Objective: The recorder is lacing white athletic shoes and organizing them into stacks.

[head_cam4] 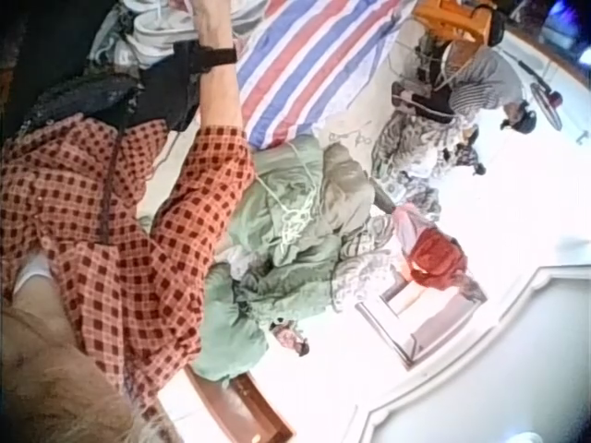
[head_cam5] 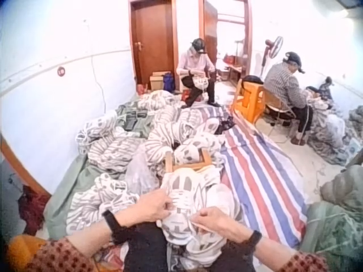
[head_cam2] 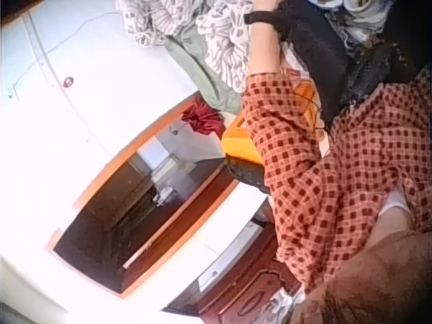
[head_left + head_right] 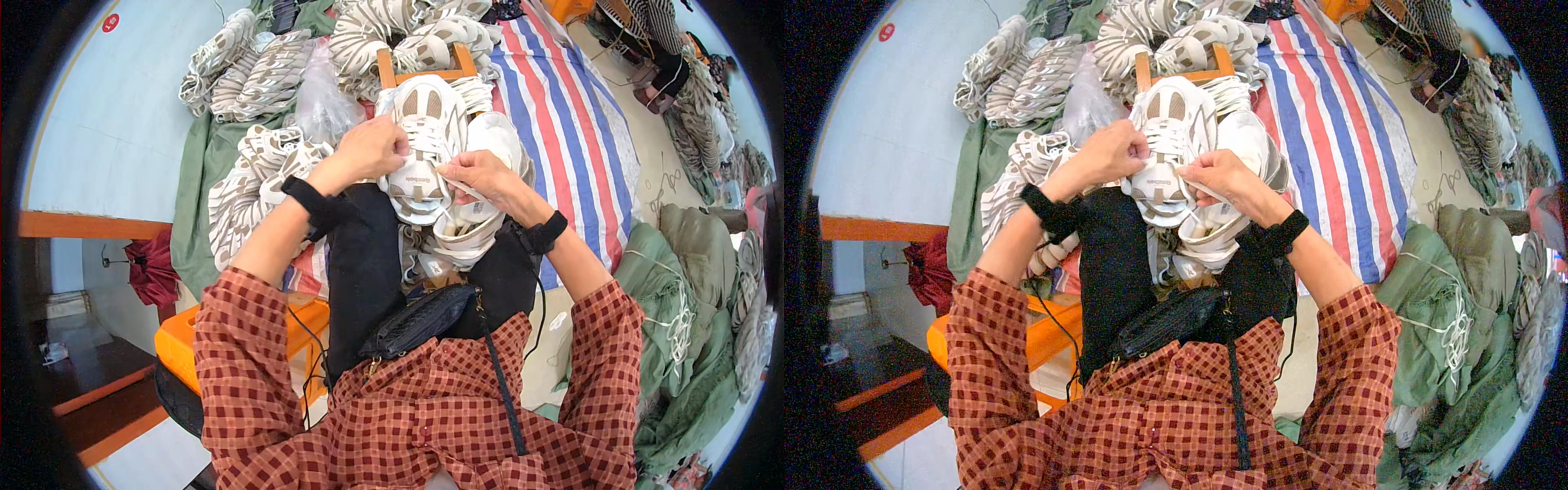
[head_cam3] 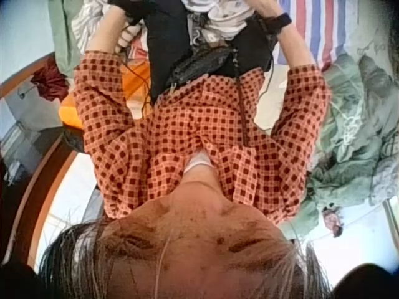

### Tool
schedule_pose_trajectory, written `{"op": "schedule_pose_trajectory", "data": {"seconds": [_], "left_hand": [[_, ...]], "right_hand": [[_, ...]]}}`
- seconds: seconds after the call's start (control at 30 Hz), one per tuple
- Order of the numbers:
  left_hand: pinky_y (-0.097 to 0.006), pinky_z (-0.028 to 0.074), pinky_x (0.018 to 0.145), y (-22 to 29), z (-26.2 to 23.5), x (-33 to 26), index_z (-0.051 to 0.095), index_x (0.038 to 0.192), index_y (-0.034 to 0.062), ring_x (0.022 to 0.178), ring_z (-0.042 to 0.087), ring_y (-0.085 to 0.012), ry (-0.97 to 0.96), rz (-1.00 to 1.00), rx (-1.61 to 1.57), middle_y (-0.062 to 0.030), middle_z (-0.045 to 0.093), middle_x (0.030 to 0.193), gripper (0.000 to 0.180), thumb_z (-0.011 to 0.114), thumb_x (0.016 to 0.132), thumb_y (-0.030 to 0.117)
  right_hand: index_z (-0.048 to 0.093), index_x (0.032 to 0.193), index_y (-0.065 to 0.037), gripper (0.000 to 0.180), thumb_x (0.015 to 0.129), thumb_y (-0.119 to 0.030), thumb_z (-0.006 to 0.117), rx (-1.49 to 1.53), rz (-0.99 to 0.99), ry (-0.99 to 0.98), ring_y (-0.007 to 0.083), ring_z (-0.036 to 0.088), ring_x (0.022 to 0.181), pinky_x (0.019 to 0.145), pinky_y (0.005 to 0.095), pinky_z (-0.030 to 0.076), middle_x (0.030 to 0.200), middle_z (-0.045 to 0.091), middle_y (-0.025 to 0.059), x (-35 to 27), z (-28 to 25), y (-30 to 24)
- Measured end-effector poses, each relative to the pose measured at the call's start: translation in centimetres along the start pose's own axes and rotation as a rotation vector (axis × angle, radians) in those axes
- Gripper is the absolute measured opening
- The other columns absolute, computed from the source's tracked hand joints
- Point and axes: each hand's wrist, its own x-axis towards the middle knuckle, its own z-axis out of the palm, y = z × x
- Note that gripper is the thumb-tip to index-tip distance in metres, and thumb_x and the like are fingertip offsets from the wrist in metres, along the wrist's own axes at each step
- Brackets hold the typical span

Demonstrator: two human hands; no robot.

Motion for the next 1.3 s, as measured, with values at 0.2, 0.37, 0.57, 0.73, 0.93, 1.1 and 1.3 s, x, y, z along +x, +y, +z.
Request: {"op": "schedule_pose_trajectory", "data": {"seconds": [0.2,0.37,0.57,0.73,0.93,1.1,1.3], "left_hand": [[-0.034,0.046,0.064,0.7,0.2,-0.2,0.063,0.074,0.0037,0.072,0.06,-0.026,-0.033,-0.12,-0.494,-0.0117,0.061,0.073,0.013,0.063,0.064,0.011],[-0.041,0.043,0.058,2.6,1.9,0.5,0.056,0.07,0.0092,0.07,0.057,-0.0259,0.332,0.098,0.101,-0.0079,0.051,0.071,0.004,0.053,0.071,0.006],[-0.038,0.046,0.066,1.9,0.8,-2.3,0.061,0.077,0.0095,0.076,0.057,-0.0269,0.236,-0.019,-0.114,-0.0082,0.054,0.079,0.006,0.058,0.072,0.009],[-0.036,0.043,0.068,2.7,0.2,-4.0,0.06,0.079,0.0091,0.085,0.054,-0.0242,0.226,0.062,-0.023,-0.0079,0.052,0.085,0.012,0.065,0.07,0.014],[-0.037,0.044,0.067,2.6,0.3,-2.8,0.058,0.079,0.0081,0.083,0.055,-0.0263,0.247,-0.024,0.046,-0.0083,0.053,0.084,0.008,0.061,0.072,0.01],[-0.04,0.045,0.065,3.1,0.6,-1.7,0.056,0.071,0.0065,0.077,0.057,-0.0287,0.33,-0.163,-0.154,-0.0096,0.053,0.08,0.003,0.059,0.071,0.008],[-0.041,0.046,0.066,2.7,1.6,-0.2,0.06,0.072,0.0061,0.078,0.057,-0.0274,0.199,0.074,0.286,-0.0106,0.054,0.077,0.003,0.058,0.069,0.006]], "right_hand": [[0.06,0.08,-0.005,0.016,0.082,-0.02,0.063,-0.062,-0.154,-0.01,0.0079,0.054,0.058,0.054,0.0222,0.047,0.067,0.057,-0.0003,0.6,-0.2,0.7],[0.058,0.078,-0.006,0.003,0.077,-0.008,0.057,-1.125,-0.848,0.398,0.021,0.057,0.064,0.058,0.0329,0.046,0.071,0.056,0.0045,-1.8,-0.4,-0.7],[0.053,0.085,-0.007,0.019,0.067,-0.007,0.053,-1.629,-0.968,0.311,0.0213,0.052,0.076,0.078,0.0361,0.04,0.074,0.048,0.0055,-4.8,-0.7,-0.5],[0.053,0.093,-0.006,0.025,0.068,-0.007,0.053,-1.589,-1.009,0.285,0.021,0.053,0.076,0.082,0.0346,0.04,0.074,0.048,0.0047,-5.2,1.0,-0.2],[0.051,0.106,-0.008,0.034,0.072,-0.01,0.054,-1.593,-0.917,0.359,0.0196,0.056,0.077,0.082,0.0366,0.038,0.076,0.051,0.0044,-5.6,0.6,0.2],[0.051,0.107,-0.005,0.029,0.08,-0.013,0.052,-1.232,-0.726,0.366,0.0275,0.06,0.07,0.072,0.0388,0.043,0.076,0.058,0.0112,-4.3,1.5,1.0],[0.059,0.098,0.001,0.026,0.086,-0.021,0.05,-0.646,-0.504,0.346,0.0296,0.063,0.068,0.063,0.037,0.048,0.076,0.063,0.0188,-2.0,0.6,1.3]]}}
